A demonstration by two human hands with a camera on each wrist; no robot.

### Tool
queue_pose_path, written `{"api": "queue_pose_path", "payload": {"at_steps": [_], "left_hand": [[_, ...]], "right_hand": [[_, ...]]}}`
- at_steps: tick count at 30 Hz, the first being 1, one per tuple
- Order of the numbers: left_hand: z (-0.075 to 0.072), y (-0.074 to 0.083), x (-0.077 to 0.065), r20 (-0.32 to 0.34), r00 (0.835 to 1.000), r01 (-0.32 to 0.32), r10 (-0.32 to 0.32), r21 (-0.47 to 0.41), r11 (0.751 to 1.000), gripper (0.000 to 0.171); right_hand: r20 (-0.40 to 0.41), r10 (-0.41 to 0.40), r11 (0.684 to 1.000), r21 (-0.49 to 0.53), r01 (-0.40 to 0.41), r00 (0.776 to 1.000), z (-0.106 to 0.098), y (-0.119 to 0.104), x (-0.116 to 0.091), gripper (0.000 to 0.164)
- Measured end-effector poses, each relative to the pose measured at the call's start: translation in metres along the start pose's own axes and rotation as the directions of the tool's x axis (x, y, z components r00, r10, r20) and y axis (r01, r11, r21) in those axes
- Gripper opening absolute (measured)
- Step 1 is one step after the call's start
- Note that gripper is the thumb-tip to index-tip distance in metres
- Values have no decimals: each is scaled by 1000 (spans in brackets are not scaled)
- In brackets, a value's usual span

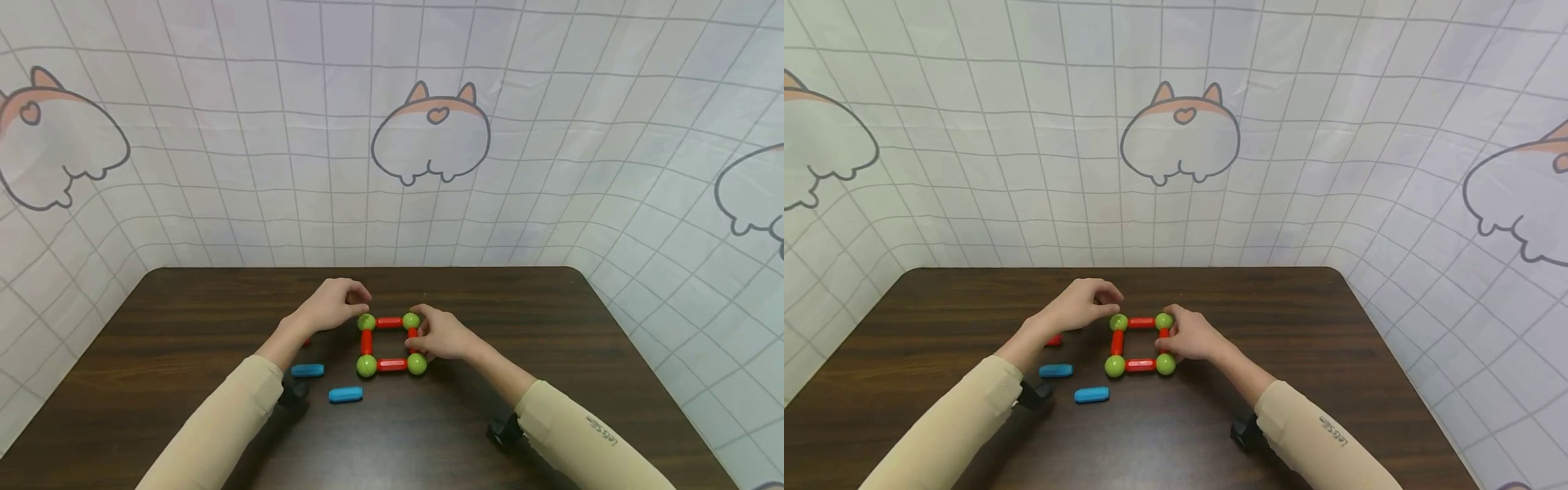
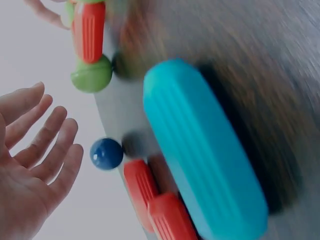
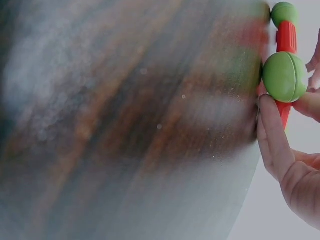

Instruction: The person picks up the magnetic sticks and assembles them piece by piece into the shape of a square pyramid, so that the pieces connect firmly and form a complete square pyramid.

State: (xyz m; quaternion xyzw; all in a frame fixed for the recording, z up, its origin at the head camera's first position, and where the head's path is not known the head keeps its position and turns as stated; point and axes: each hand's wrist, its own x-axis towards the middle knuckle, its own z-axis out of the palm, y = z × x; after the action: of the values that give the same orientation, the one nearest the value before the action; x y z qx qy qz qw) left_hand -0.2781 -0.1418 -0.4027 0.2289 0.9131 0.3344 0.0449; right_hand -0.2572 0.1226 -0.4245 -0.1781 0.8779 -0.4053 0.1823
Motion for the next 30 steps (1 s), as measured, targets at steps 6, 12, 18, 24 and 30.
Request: {"api": "queue_pose_path", "payload": {"at_steps": [6, 12, 18, 24, 30], "left_hand": [[-10, -10, -13, -20, 999, 38, -38, 8, 999, 24], [-15, -23, -25, -31, 996, 89, -89, 22, 996, 23], [-21, -33, -34, -39, 993, 111, -111, 15, 994, 25], [-25, -41, -40, -41, 992, 122, -122, 17, 992, 27], [-29, -47, -46, 1, 988, 157, -157, 42, 987, 30]], "right_hand": [[1, -1, 1000, 3, 1, 1000, 0, 2, 0, 70], [8, 2, 1000, 29, -2, 1000, 0, 4, 1, 70], [11, 2, 1000, 22, -2, 1000, -1, 4, 2, 70], [7, 3, 1000, 13, -3, 1000, -1, 4, 2, 70], [8, 0, 1000, 21, 0, 1000, -1, 5, 2, 70]]}}
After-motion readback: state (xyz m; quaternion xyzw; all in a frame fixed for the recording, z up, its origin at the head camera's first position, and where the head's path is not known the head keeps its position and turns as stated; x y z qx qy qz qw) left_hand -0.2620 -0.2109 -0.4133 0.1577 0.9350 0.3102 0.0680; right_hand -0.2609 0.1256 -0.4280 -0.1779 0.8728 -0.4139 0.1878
